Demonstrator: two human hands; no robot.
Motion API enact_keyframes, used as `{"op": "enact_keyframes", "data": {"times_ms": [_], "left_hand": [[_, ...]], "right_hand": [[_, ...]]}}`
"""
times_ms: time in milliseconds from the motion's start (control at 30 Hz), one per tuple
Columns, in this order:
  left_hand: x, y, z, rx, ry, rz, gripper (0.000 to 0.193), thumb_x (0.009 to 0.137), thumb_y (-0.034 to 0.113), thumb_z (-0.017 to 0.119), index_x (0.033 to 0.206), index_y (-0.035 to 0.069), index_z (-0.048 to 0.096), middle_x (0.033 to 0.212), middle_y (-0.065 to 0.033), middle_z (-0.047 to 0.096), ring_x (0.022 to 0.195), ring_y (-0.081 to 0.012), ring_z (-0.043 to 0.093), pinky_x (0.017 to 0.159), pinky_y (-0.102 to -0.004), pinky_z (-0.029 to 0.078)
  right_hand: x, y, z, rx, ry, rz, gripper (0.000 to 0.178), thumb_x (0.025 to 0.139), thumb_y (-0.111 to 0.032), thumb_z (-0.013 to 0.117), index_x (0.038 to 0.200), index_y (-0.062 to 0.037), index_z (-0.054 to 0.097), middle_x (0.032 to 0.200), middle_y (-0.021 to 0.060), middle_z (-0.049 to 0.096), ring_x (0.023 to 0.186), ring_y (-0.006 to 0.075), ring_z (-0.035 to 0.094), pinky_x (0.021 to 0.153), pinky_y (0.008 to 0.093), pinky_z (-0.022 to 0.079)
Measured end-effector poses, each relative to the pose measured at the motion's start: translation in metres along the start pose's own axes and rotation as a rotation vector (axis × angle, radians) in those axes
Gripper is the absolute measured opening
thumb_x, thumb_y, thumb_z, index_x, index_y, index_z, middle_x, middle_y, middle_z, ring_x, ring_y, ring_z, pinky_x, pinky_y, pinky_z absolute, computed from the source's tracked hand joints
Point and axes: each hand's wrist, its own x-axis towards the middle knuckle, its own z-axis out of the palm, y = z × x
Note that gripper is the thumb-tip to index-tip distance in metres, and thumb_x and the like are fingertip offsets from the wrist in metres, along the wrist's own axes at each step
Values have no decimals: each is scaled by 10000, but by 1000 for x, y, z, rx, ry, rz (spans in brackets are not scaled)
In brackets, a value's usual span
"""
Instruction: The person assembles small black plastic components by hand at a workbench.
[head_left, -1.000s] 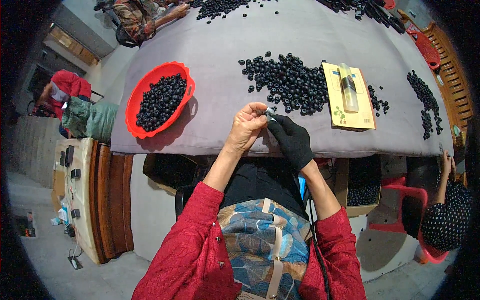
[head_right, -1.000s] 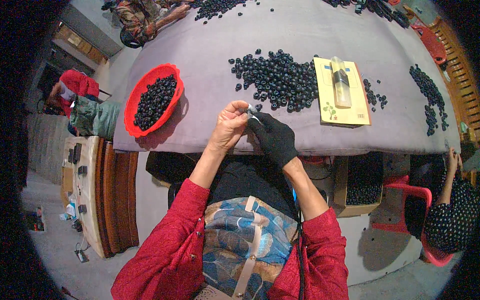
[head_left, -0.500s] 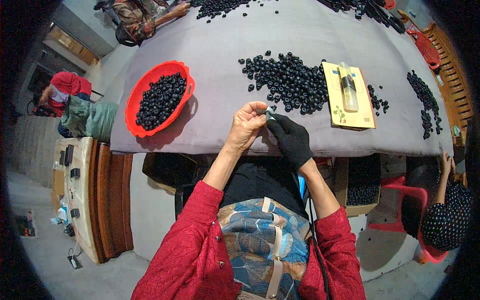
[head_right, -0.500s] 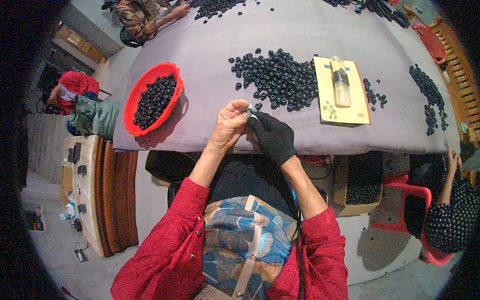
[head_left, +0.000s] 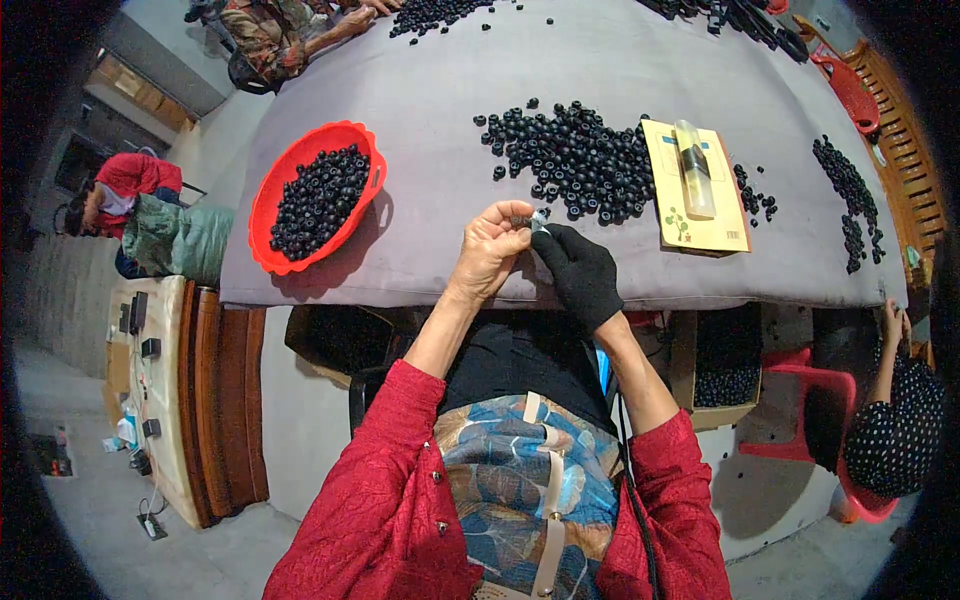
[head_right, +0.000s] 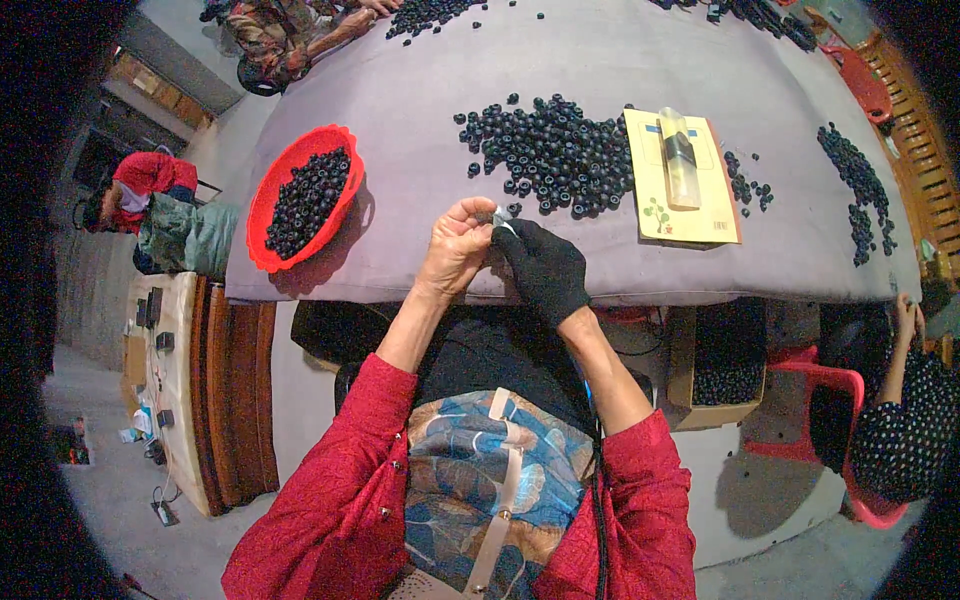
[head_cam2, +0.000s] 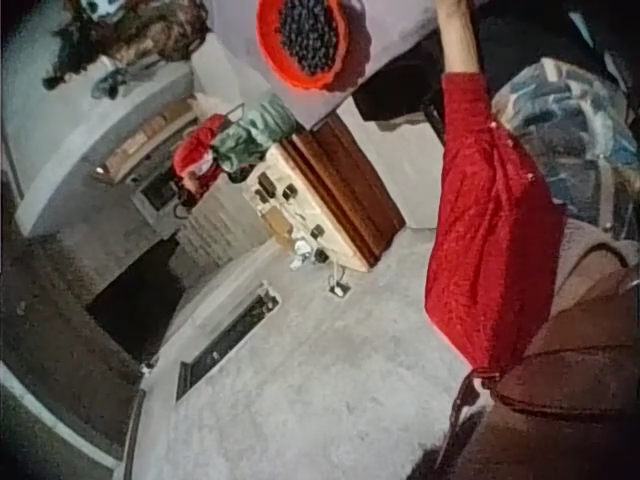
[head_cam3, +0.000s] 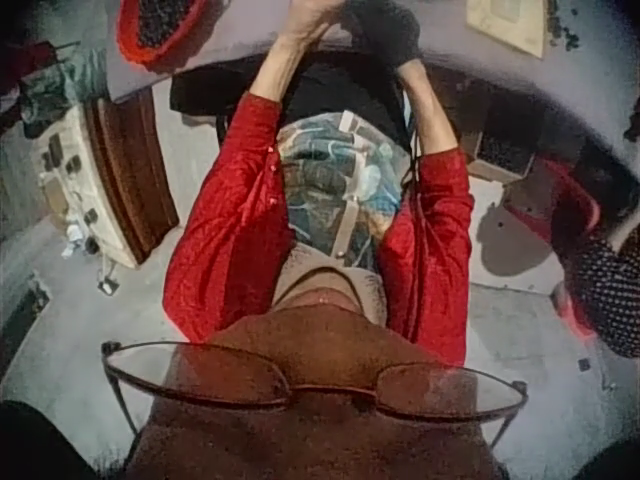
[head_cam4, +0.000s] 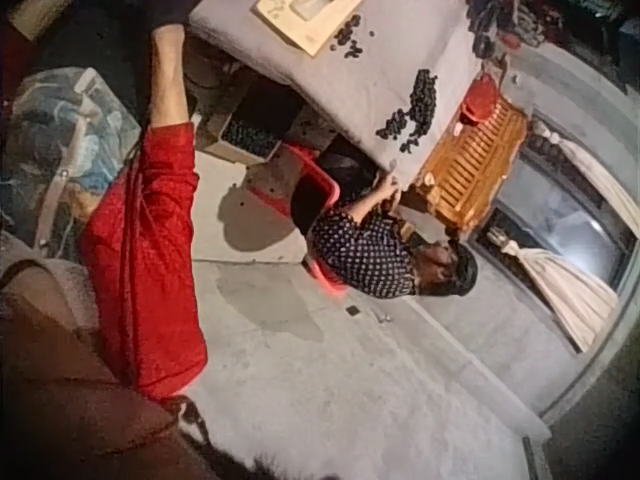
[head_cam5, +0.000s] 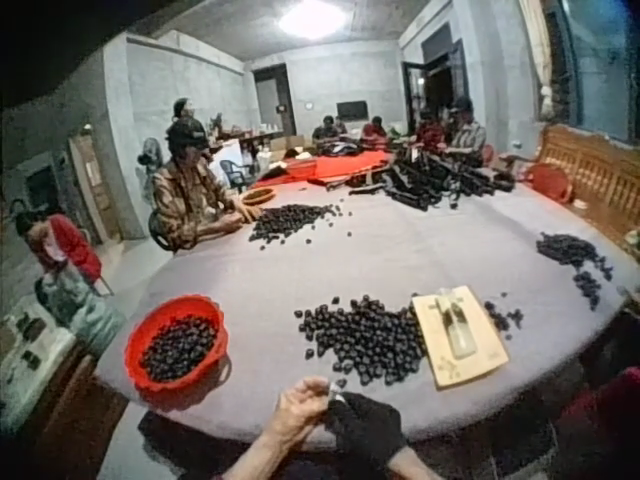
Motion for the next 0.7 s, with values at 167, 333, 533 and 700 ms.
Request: {"op": "enact_keyframes", "data": {"times_ms": [167,333,533,700], "left_hand": [[-1,2,3,-1,31,-15,271,760,-42,604,1015,2,526,882,-72,601,782,-124,592,720,-235,507],[0,1,-3,-110,10,5,262,760,-38,608,1005,9,528,849,-60,604,718,-112,596,667,-206,511],[0,1,-2,-114,-11,-6,279,757,-36,613,1017,6,521,854,-67,606,724,-116,599,669,-208,510],[1,0,-3,-100,7,-25,291,754,-43,612,1025,7,521,876,-78,610,759,-125,601,691,-222,509]], "right_hand": [[-1,11,0,-71,34,-180,271,837,-259,552,996,-47,610,853,113,644,770,172,619,665,275,463],[-2,16,1,-74,5,-254,262,839,-234,555,999,-34,606,873,112,642,776,151,608,681,266,461],[-4,13,0,-64,22,-254,246,836,-211,560,999,-33,606,871,109,643,777,147,609,679,265,463],[-1,4,-2,46,-36,31,258,834,-232,565,1006,-43,607,862,94,647,761,136,604,660,262,462]]}}
